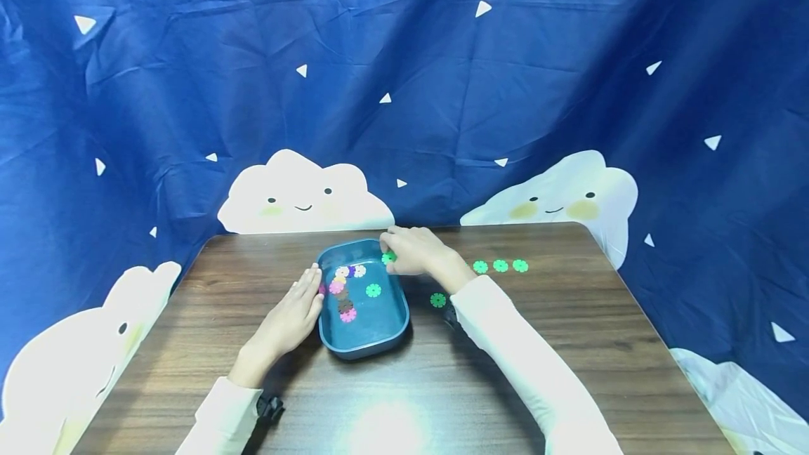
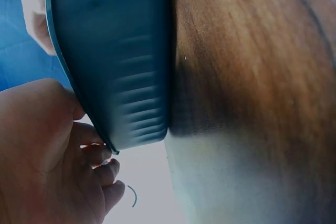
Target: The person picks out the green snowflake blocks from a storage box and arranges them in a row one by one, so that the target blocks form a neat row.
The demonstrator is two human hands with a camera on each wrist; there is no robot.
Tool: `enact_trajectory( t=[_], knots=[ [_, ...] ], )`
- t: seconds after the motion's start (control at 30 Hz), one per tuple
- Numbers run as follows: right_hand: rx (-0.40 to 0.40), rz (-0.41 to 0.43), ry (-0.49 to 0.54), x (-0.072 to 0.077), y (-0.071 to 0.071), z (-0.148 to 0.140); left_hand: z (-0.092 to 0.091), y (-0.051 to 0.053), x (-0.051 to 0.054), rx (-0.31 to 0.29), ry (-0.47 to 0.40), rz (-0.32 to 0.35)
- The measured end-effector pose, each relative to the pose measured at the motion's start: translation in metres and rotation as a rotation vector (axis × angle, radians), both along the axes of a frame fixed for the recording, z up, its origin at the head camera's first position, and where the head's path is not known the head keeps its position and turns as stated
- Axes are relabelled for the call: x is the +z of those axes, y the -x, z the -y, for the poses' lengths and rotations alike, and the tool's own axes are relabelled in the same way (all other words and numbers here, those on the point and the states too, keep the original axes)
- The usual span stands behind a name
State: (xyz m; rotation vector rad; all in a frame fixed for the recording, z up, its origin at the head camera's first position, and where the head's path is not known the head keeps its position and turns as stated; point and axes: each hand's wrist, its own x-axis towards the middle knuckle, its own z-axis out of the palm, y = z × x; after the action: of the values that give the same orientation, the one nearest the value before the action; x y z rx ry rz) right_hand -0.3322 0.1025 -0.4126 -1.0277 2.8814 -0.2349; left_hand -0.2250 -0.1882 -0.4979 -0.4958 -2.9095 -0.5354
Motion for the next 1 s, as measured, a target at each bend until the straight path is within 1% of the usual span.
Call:
enact_trajectory(
  t=[0.1, 0.33, 0.53, 0.67, 0.83, 1.0],
  knots=[
    [-0.012, -0.02, 0.007, 0.0, -0.003, -0.014, -0.001, 0.001, -0.001, 0.0, 0.006, 0.009],
    [-0.048, -0.07, 0.019, 0.002, -0.011, -0.043, 0.0, 0.0, 0.001, 0.002, -0.002, 0.015],
    [-0.089, -0.093, 0.045, 0.005, -0.021, -0.065, 0.001, 0.001, 0.0, -0.01, 0.03, 0.012],
    [-0.119, -0.112, 0.067, 0.003, -0.026, -0.08, 0.002, 0.002, -0.001, -0.014, 0.027, 0.025],
    [-0.143, -0.129, 0.094, 0.001, -0.032, -0.099, 0.001, 0.003, -0.003, -0.008, 0.002, 0.03],
    [-0.17, -0.135, 0.103, -0.003, -0.037, -0.118, 0.0, 0.003, -0.002, 0.0, -0.004, 0.033]
  ],
)
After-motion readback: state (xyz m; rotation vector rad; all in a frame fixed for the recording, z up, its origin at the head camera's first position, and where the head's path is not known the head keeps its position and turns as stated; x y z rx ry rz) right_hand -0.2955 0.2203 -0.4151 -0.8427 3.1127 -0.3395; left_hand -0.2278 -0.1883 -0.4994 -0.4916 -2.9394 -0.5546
